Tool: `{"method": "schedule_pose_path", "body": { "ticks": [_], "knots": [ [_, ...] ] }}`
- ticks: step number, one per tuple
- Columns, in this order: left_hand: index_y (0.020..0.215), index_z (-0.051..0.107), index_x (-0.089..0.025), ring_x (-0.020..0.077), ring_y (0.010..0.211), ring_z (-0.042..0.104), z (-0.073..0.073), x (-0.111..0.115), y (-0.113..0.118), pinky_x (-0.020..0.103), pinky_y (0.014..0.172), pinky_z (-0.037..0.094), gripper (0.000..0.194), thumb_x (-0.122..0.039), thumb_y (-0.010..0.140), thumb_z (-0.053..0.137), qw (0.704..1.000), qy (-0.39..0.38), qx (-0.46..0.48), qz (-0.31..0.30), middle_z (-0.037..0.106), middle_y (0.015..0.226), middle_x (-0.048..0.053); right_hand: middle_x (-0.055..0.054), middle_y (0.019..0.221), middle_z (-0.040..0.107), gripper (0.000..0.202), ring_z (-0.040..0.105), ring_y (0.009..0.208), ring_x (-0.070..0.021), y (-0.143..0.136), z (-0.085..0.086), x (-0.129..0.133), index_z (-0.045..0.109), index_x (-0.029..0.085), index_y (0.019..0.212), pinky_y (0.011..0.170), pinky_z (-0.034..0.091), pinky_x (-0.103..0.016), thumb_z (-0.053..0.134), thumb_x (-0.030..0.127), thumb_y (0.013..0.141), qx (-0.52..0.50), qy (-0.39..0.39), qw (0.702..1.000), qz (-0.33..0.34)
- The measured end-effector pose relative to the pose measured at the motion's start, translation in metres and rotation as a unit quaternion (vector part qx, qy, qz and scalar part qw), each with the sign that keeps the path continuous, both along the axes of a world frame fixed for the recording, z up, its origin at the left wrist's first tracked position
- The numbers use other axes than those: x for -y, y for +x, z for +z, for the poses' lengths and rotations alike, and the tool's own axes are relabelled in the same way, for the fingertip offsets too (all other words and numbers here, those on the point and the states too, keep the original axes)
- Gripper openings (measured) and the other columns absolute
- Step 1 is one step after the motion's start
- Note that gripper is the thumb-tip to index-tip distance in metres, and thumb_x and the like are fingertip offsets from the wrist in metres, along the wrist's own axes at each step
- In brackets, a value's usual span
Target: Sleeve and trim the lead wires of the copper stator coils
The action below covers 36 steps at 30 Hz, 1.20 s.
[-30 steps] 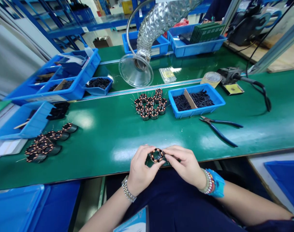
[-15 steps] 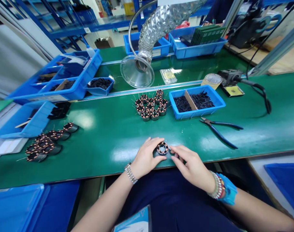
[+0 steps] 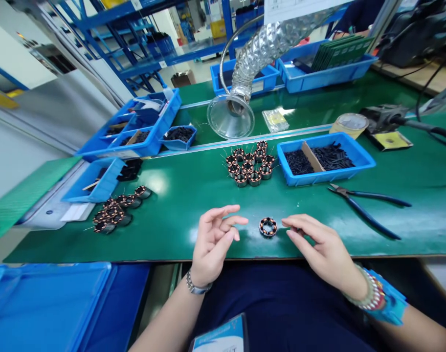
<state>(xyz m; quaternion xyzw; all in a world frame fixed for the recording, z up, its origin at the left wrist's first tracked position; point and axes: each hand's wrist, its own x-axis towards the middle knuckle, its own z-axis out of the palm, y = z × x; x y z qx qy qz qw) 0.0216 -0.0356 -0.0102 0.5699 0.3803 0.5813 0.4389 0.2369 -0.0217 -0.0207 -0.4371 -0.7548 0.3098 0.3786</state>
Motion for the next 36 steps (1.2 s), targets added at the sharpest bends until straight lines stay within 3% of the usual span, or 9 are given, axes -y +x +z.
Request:
{"method": "schedule_pose_path", "body": {
  "ticks": [7,18,36],
  "knots": [
    [0.112,0.036,-0.030,0.0182,0.094,0.057,0.003,0.005,0.003,0.025,0.060,0.045,0.037,-0.013,0.081,0.047,0.999,0.015,0.026,-0.037,0.046,0.120,0.007,-0.008,0.096,0.058,0.021,0.055,0.088,-0.0171,-0.002,0.005,0.004,0.056,0.019,0.101,0.074,0.046,-0.029,0.046,0.019,0.082,0.003,0.019,1.000,0.020],
    [0.109,0.044,-0.030,0.0120,0.084,0.057,0.008,0.003,0.005,0.018,0.058,0.042,0.043,-0.009,0.074,0.056,0.973,-0.085,0.199,-0.079,0.052,0.112,0.004,-0.005,0.095,0.059,0.024,0.055,0.089,-0.0138,-0.006,0.011,0.006,0.056,0.019,0.101,0.076,0.046,-0.025,0.050,0.013,0.080,-0.003,0.061,0.998,0.028],
    [0.114,0.040,-0.028,0.0156,0.090,0.056,0.002,0.007,0.006,0.023,0.064,0.045,0.043,-0.009,0.077,0.052,0.981,-0.046,0.151,-0.115,0.046,0.118,0.007,-0.006,0.096,0.059,0.024,0.057,0.088,-0.0144,-0.011,0.010,0.011,0.055,0.019,0.103,0.076,0.048,-0.027,0.048,0.014,0.080,0.004,0.067,0.997,0.039]
  ]
}}
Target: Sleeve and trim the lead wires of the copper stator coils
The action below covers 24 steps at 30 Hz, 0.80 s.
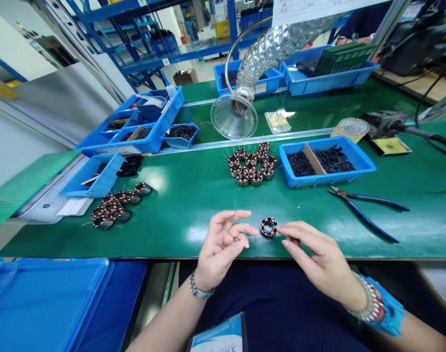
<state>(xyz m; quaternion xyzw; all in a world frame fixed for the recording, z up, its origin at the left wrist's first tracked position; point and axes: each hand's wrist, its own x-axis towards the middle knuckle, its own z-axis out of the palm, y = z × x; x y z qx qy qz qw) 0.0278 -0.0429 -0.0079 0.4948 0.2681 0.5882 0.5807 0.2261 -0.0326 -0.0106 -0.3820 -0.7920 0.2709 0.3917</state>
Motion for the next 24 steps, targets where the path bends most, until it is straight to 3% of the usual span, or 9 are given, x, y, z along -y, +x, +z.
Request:
{"method": "schedule_pose_path", "body": {
  "ticks": [3,6,9,12,15,18,21,24],
  "knots": [
    [0.116,0.038,-0.027,0.0164,0.091,0.056,0.000,0.003,0.000,0.024,0.065,0.046,0.044,-0.006,0.079,0.049,0.999,0.035,-0.029,0.013,0.045,0.119,0.008,-0.007,0.097,0.059,0.024,0.056,0.090,-0.0153,0.008,-0.001,-0.007,0.055,0.018,0.103,0.078,0.048,-0.028,0.049,0.016,0.080,0.033,0.041,0.998,-0.024],
    [0.117,0.037,-0.026,0.0185,0.096,0.055,0.000,0.005,0.000,0.026,0.066,0.046,0.045,-0.002,0.080,0.044,0.989,0.103,-0.091,0.047,0.042,0.122,0.010,-0.010,0.100,0.058,0.025,0.054,0.095,-0.0185,0.037,-0.009,-0.028,0.055,0.016,0.104,0.084,0.045,-0.033,0.050,0.022,0.080,0.121,0.125,0.978,-0.111],
    [0.119,0.036,-0.025,0.0203,0.101,0.054,-0.001,0.007,0.000,0.027,0.067,0.048,0.049,0.004,0.079,0.039,0.971,0.170,-0.146,0.080,0.040,0.123,0.011,-0.015,0.101,0.057,0.036,0.052,0.097,-0.0247,0.084,-0.022,-0.052,0.056,0.011,0.102,0.086,0.043,-0.040,0.047,0.038,0.080,0.253,0.165,0.923,-0.237],
    [0.120,0.033,-0.025,0.0211,0.104,0.053,-0.002,0.008,0.002,0.029,0.068,0.049,0.052,0.005,0.078,0.038,0.960,0.199,-0.170,0.101,0.039,0.124,0.012,-0.023,0.111,0.051,0.056,0.042,0.108,-0.0359,0.127,-0.036,-0.062,0.051,0.007,0.110,0.082,0.041,-0.051,0.041,0.052,0.078,0.407,0.113,0.843,-0.332],
    [0.121,0.032,-0.024,0.0220,0.104,0.053,-0.003,0.007,0.004,0.030,0.069,0.050,0.053,0.006,0.078,0.040,0.958,0.201,-0.174,0.107,0.039,0.124,0.013,-0.023,0.116,0.047,0.064,0.041,0.109,-0.0367,0.148,-0.046,-0.058,0.043,0.009,0.119,0.076,0.042,-0.050,0.034,0.057,0.078,0.471,0.081,0.808,-0.343],
    [0.121,0.032,-0.023,0.0219,0.104,0.053,-0.002,0.006,0.006,0.030,0.070,0.050,0.053,0.006,0.077,0.041,0.959,0.198,-0.173,0.110,0.040,0.123,0.013,-0.021,0.104,0.052,0.057,0.049,0.096,-0.0347,0.150,-0.050,-0.054,0.045,0.009,0.118,0.072,0.042,-0.047,0.033,0.051,0.082,0.505,0.103,0.788,-0.338],
    [0.121,0.031,-0.024,0.0214,0.104,0.053,-0.001,0.006,0.007,0.030,0.071,0.050,0.056,0.007,0.076,0.041,0.958,0.194,-0.178,0.114,0.040,0.124,0.012,-0.017,0.082,0.055,0.046,0.053,0.075,-0.0296,0.142,-0.047,-0.052,0.051,0.009,0.112,0.062,0.042,-0.042,0.037,0.043,0.083,0.498,0.145,0.790,-0.327],
    [0.121,0.031,-0.026,0.0213,0.104,0.053,0.000,0.006,0.008,0.030,0.072,0.052,0.058,0.008,0.075,0.042,0.956,0.188,-0.193,0.120,0.039,0.124,0.011,-0.013,0.080,0.054,0.041,0.053,0.070,-0.0236,0.123,-0.036,-0.044,0.050,0.013,0.114,0.058,0.043,-0.034,0.044,0.038,0.082,0.388,0.169,0.861,-0.281]
  ]
}}
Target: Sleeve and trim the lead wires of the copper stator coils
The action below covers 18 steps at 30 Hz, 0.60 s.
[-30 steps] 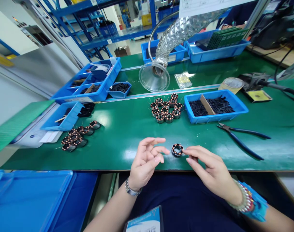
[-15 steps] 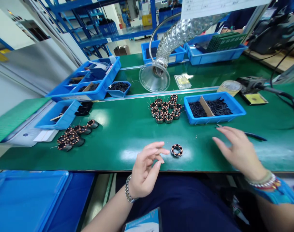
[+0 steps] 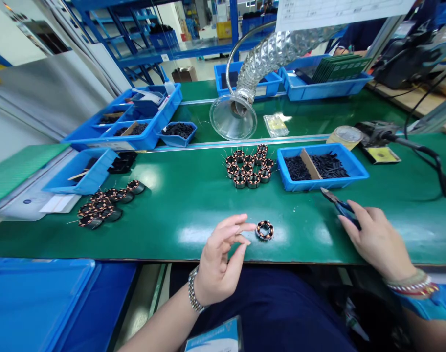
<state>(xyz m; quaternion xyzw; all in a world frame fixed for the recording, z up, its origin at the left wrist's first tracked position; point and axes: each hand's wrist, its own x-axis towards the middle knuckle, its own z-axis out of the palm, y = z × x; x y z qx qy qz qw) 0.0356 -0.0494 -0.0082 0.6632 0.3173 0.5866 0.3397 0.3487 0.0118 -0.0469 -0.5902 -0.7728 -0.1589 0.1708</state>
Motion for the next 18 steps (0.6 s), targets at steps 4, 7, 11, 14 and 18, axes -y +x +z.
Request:
{"method": "schedule_pose_path", "body": {
  "ticks": [4,7,11,14,18],
  "knots": [
    [0.122,0.031,-0.027,0.0223,0.106,0.052,0.000,0.002,0.002,0.031,0.073,0.054,0.061,0.008,0.074,0.044,1.000,0.004,-0.021,0.019,0.036,0.127,0.011,-0.010,0.092,0.051,0.048,0.053,0.079,-0.0214,-0.041,0.022,0.024,0.045,0.019,0.120,0.068,0.046,-0.033,0.057,0.033,0.075,-0.122,0.006,0.982,0.143],
    [0.123,0.031,-0.030,0.0233,0.108,0.051,0.000,0.004,0.003,0.032,0.073,0.055,0.065,0.009,0.073,0.045,0.998,0.024,-0.050,0.038,0.034,0.129,0.010,-0.012,0.099,0.049,0.050,0.051,0.083,-0.0230,-0.067,0.036,0.039,0.046,0.020,0.119,0.070,0.043,-0.039,0.060,0.027,0.071,-0.099,0.011,0.967,0.235],
    [0.124,0.030,-0.033,0.0232,0.110,0.050,0.001,0.007,0.004,0.036,0.076,0.055,0.069,0.010,0.072,0.046,0.991,0.060,-0.095,0.071,0.034,0.131,0.008,-0.013,0.098,0.048,0.047,0.049,0.086,-0.0245,-0.084,0.043,0.044,0.050,0.018,0.115,0.070,0.041,-0.040,0.060,0.024,0.070,-0.080,0.002,0.958,0.277],
    [0.124,0.029,-0.033,0.0229,0.109,0.050,0.002,0.009,0.004,0.038,0.079,0.054,0.072,0.011,0.071,0.046,0.989,0.068,-0.110,0.078,0.033,0.132,0.007,-0.013,0.097,0.048,0.045,0.049,0.086,-0.0243,-0.087,0.042,0.042,0.051,0.017,0.114,0.070,0.041,-0.039,0.059,0.023,0.070,-0.079,0.001,0.956,0.281],
    [0.125,0.028,-0.033,0.0230,0.109,0.050,0.002,0.011,0.004,0.039,0.078,0.054,0.072,0.011,0.071,0.046,0.988,0.071,-0.114,0.078,0.032,0.132,0.007,-0.013,0.097,0.050,0.044,0.049,0.084,-0.0231,-0.088,0.041,0.043,0.051,0.019,0.115,0.069,0.042,-0.039,0.058,0.024,0.071,-0.079,-0.003,0.957,0.278]
  ]
}}
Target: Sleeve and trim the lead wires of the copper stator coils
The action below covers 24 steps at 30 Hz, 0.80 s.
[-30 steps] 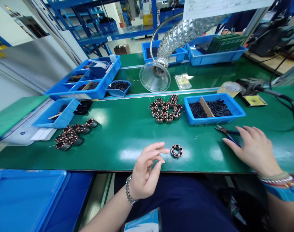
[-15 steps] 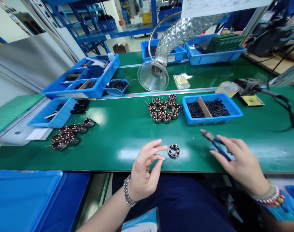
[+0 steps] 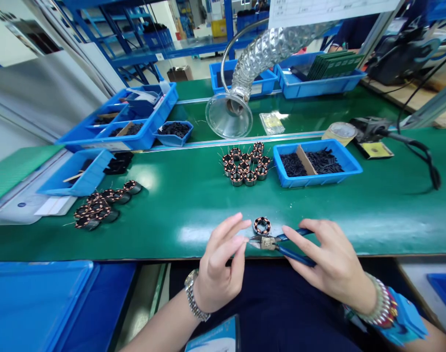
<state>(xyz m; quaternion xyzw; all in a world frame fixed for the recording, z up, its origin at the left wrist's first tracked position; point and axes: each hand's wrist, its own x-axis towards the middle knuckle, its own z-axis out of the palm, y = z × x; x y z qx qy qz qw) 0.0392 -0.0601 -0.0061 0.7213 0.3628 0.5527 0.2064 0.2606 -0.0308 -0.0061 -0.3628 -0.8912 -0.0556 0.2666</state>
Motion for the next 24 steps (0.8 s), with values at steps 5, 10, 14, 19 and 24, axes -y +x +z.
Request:
{"method": "schedule_pose_path", "body": {
  "ticks": [5,10,14,19,24],
  "knots": [
    [0.124,0.029,-0.034,0.0229,0.108,0.051,0.0003,0.0004,0.0007,0.041,0.080,0.054,0.073,0.011,0.070,0.046,1.000,0.000,0.003,-0.002,0.033,0.132,0.007,-0.012,0.094,0.051,0.043,0.049,0.082,-0.0221,-0.0019,0.0013,0.0011,0.052,0.018,0.114,0.068,0.042,-0.037,0.058,0.023,0.072,-0.002,0.002,1.000,0.001],
    [0.125,0.029,-0.033,0.0228,0.108,0.051,0.0013,0.0011,0.0009,0.041,0.082,0.053,0.074,0.013,0.069,0.045,1.000,0.000,0.008,-0.005,0.033,0.132,0.007,-0.011,0.092,0.052,0.041,0.049,0.079,-0.0199,-0.0016,0.0006,0.0016,0.051,0.020,0.114,0.066,0.043,-0.034,0.055,0.025,0.074,0.007,0.000,1.000,0.007],
    [0.125,0.028,-0.033,0.0229,0.108,0.051,0.0024,0.0010,0.0007,0.040,0.080,0.054,0.073,0.012,0.069,0.045,1.000,-0.003,0.013,-0.008,0.033,0.131,0.008,-0.012,0.092,0.054,0.041,0.050,0.078,-0.0199,0.0003,-0.0006,0.0018,0.051,0.019,0.115,0.065,0.044,-0.034,0.054,0.025,0.075,0.010,-0.006,1.000,0.012],
    [0.125,0.028,-0.033,0.0232,0.108,0.051,0.0034,0.0009,0.0010,0.037,0.076,0.055,0.073,0.011,0.070,0.045,0.999,-0.015,0.028,-0.020,0.033,0.131,0.009,-0.011,0.092,0.053,0.044,0.051,0.081,-0.0206,0.0011,-0.0028,0.0028,0.048,0.018,0.117,0.067,0.046,-0.036,0.056,0.024,0.075,0.009,-0.005,1.000,0.022],
    [0.124,0.029,-0.034,0.0229,0.108,0.052,0.0042,0.0013,0.0023,0.034,0.073,0.056,0.072,0.011,0.071,0.046,0.999,-0.007,0.035,-0.020,0.033,0.132,0.008,-0.010,0.095,0.054,0.046,0.054,0.084,-0.0183,-0.0002,-0.0068,0.0048,0.045,0.020,0.120,0.070,0.047,-0.032,0.054,0.024,0.076,-0.056,-0.062,0.996,0.012]
  ]
}}
